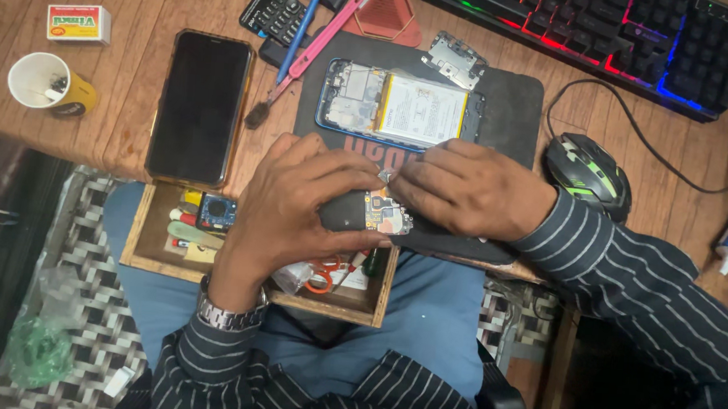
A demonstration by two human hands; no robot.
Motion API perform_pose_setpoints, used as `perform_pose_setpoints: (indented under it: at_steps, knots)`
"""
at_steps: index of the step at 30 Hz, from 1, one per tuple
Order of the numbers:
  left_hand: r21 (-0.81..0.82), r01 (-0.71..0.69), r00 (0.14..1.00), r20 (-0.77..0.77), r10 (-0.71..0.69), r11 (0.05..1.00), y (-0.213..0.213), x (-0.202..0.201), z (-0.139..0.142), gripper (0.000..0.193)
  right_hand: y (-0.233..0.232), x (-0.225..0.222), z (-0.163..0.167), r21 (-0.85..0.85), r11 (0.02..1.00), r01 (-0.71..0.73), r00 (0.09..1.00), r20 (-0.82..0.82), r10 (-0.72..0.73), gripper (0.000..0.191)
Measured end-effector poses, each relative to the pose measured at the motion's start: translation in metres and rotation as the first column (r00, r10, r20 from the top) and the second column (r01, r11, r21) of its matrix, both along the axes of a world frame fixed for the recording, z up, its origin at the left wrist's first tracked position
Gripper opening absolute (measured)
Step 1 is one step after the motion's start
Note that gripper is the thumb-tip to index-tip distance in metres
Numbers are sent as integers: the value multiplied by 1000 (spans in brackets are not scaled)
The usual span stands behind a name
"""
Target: The person uses tweezers to remove a small component from a smartphone motherboard and then places it on the work surface. The motherboard is held steady with the other hand while the tweezers are used for precise extraction.
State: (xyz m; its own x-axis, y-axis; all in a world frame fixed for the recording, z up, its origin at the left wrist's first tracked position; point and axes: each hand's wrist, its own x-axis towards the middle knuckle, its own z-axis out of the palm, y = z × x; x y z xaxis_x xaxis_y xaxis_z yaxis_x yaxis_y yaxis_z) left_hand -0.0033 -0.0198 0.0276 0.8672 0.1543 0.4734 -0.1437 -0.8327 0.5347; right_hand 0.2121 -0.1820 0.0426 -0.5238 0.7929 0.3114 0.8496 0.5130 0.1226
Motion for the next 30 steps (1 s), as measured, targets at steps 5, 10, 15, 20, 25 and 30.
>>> perform_pose_setpoints:
  at_steps: [5, 10, 15, 20, 25, 30]
  knots:
    - [-17, 4, 1000, 0, -4, 1000, 0, -1, 1, 57, 2, 1, 0, 0, 1000, 25, 996, -81, -25, 34]
    - [-19, 8, 1000, -6, -9, 1000, 0, -1, 1, 58, 2, -3, 4, -61, 996, 69, 976, -204, -80, 29]
    - [-29, 4, 1000, -9, -4, 1000, -1, -1, 2, 62, 4, -8, 5, -113, 990, 89, 948, -294, -119, 29]
    - [-14, 3, 1000, -10, -3, 1000, 0, -2, 2, 63, 2, -9, 5, -148, 984, 98, 928, -343, -144, 30]
    - [-22, 4, 1000, -19, -4, 1000, 0, -1, 3, 65, 2, -11, 2, -194, 974, 114, 881, -434, -189, 30]
    - [-20, 4, 1000, -22, -4, 1000, 0, -2, 5, 66, 2, -12, 1, -246, 958, 144, 825, -505, -254, 21]
